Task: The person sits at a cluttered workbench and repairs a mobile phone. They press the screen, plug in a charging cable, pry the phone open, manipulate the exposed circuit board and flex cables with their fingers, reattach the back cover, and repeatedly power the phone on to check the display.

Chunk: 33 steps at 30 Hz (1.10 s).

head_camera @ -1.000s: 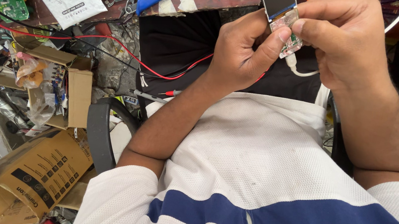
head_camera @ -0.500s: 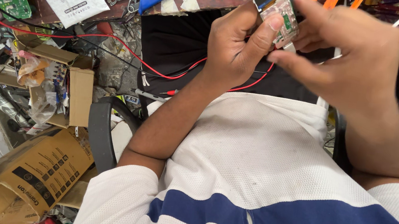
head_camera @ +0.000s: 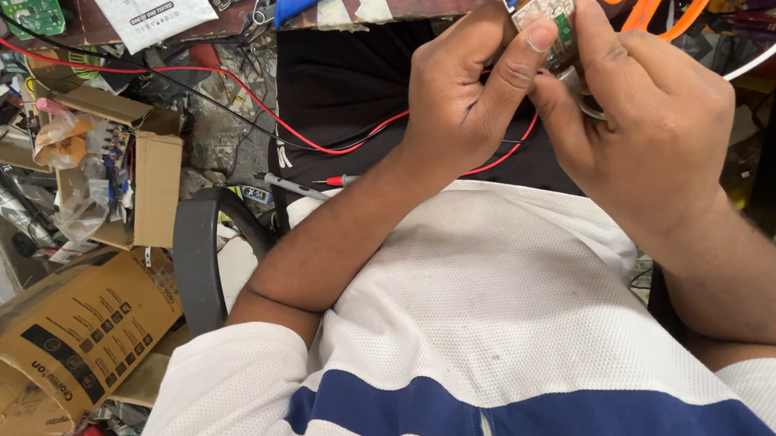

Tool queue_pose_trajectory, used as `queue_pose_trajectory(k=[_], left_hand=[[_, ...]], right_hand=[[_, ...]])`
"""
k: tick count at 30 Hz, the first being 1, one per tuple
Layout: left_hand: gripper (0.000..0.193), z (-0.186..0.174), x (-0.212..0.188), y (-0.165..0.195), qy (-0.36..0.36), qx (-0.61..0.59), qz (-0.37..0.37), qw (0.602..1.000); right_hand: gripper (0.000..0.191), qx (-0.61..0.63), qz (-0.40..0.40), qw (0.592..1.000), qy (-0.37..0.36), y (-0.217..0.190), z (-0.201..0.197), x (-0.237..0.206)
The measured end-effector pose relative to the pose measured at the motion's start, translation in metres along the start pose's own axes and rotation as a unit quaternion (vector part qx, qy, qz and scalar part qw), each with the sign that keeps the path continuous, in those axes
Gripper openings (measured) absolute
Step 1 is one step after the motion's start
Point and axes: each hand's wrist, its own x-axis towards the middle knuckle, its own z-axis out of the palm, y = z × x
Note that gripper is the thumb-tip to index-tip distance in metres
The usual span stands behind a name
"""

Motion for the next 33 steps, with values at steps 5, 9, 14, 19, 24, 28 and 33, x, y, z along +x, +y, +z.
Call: queue_pose_trajectory(k=[5,9,14,19,24,28,33], left_hand=[[0.027,-0.004,0.000,0.000,0.003,0.024,-0.012,1.000],[0.029,-0.011,0.002,0.001,-0.030,0.022,-0.012,0.999],[0.035,-0.010,0.004,0.001,-0.080,0.030,0.018,0.996],[0.029,0.001,-0.001,-0.001,-0.049,-0.025,-0.025,0.998],[0.045,0.003,0.004,-0.014,-0.065,-0.321,-0.108,0.939],[0.045,0.004,0.001,-0.029,-0.057,-0.404,-0.138,0.902],[0.021,0.008,-0.004,-0.045,-0.047,-0.439,-0.103,0.891]], right_hand=[[0.041,0.107,0.045,0.993,-0.018,0.007,0.000,0.001],[0.019,0.324,0.164,0.931,-0.044,0.021,-0.003,0.002],[0.014,0.527,0.271,0.805,-0.025,0.030,0.004,-0.001],[0.012,0.594,0.300,0.746,0.007,0.034,0.006,-0.003],[0.013,0.628,0.308,0.715,0.007,0.035,0.002,-0.004],[0.016,0.628,0.311,0.714,0.000,0.033,0.004,-0.003],[0.017,0.621,0.312,0.719,0.000,0.030,0.006,-0.002]])
